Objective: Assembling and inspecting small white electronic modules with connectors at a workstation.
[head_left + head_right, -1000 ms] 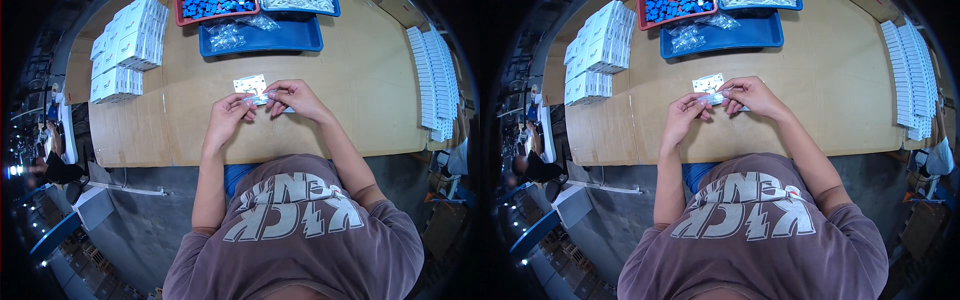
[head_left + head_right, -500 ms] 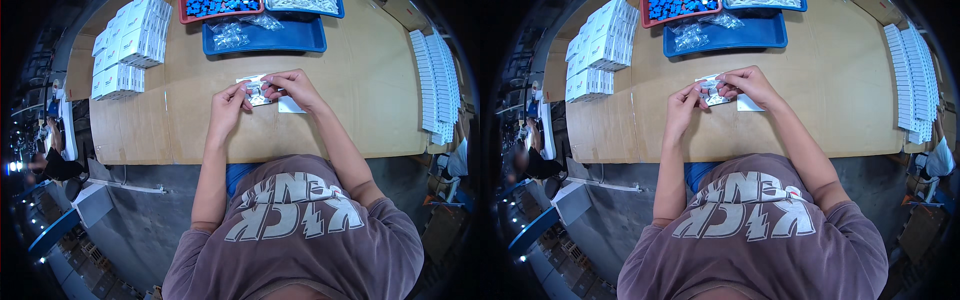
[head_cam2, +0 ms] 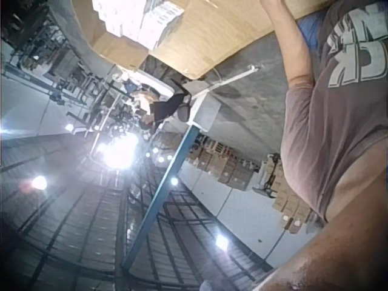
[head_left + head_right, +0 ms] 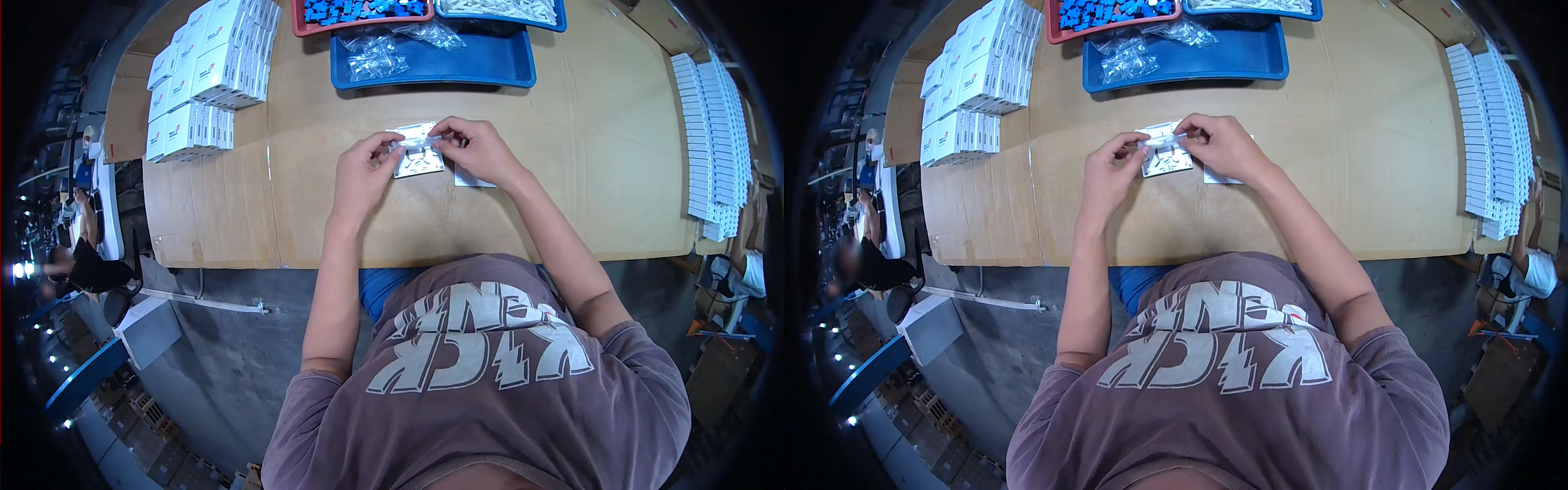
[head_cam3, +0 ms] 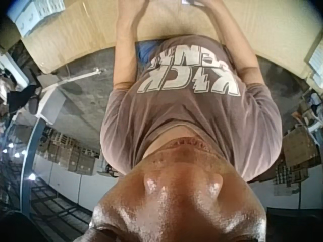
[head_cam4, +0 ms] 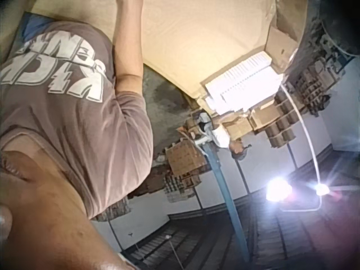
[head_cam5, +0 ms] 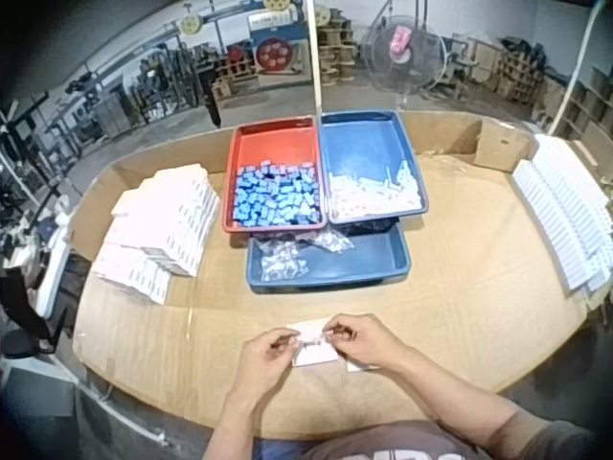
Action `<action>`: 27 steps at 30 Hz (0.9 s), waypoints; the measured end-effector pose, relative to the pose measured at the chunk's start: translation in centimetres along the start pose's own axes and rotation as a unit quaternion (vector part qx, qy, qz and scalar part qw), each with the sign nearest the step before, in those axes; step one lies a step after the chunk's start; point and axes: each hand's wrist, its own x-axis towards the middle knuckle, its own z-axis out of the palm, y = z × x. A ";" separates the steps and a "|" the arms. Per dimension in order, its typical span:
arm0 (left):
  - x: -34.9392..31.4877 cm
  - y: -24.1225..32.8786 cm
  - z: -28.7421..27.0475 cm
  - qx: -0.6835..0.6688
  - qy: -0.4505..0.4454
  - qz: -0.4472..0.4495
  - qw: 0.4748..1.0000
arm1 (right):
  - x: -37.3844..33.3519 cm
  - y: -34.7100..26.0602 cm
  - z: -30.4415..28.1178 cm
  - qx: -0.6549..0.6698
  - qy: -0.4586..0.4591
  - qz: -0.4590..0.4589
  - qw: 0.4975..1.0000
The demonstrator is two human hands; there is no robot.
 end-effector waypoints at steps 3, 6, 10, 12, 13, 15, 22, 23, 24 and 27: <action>-0.6 0.1 -0.3 0.104 -0.005 0.037 0.994 | -0.2 0.5 0.4 -0.085 0.017 -0.068 0.994; -0.6 0.3 -0.6 0.144 -0.009 0.062 0.988 | -0.5 0.2 0.7 -0.128 0.037 -0.130 0.983; -0.4 0.3 -0.7 0.156 -0.007 0.076 0.985 | -0.9 0.2 1.5 -0.160 0.058 -0.121 0.978; -0.2 0.3 -1.0 0.197 -0.010 0.126 0.972 | -0.9 0.2 1.5 -0.179 0.050 -0.121 0.975; -0.2 0.4 -1.1 0.196 -0.010 0.126 0.972 | -0.9 0.1 1.5 -0.196 0.042 -0.121 0.972; -0.1 0.7 -1.2 0.218 -0.029 0.126 0.967 | -0.8 0.3 1.7 -0.204 0.046 -0.141 0.968; 0.3 -0.1 -1.1 0.175 -0.032 0.139 0.974 | -0.3 0.8 1.9 -0.248 0.065 -0.218 0.942; 0.3 -0.2 -1.2 0.192 -0.041 0.136 0.971 | -0.4 0.8 1.9 -0.248 0.065 -0.219 0.942; 0.4 -0.3 -1.2 0.208 -0.051 0.132 0.968 | -0.6 0.6 2.0 -0.253 0.059 -0.207 0.943; 0.5 -0.2 -1.3 0.208 -0.053 0.136 0.967 | -0.8 0.1 1.8 -0.267 0.040 -0.181 0.946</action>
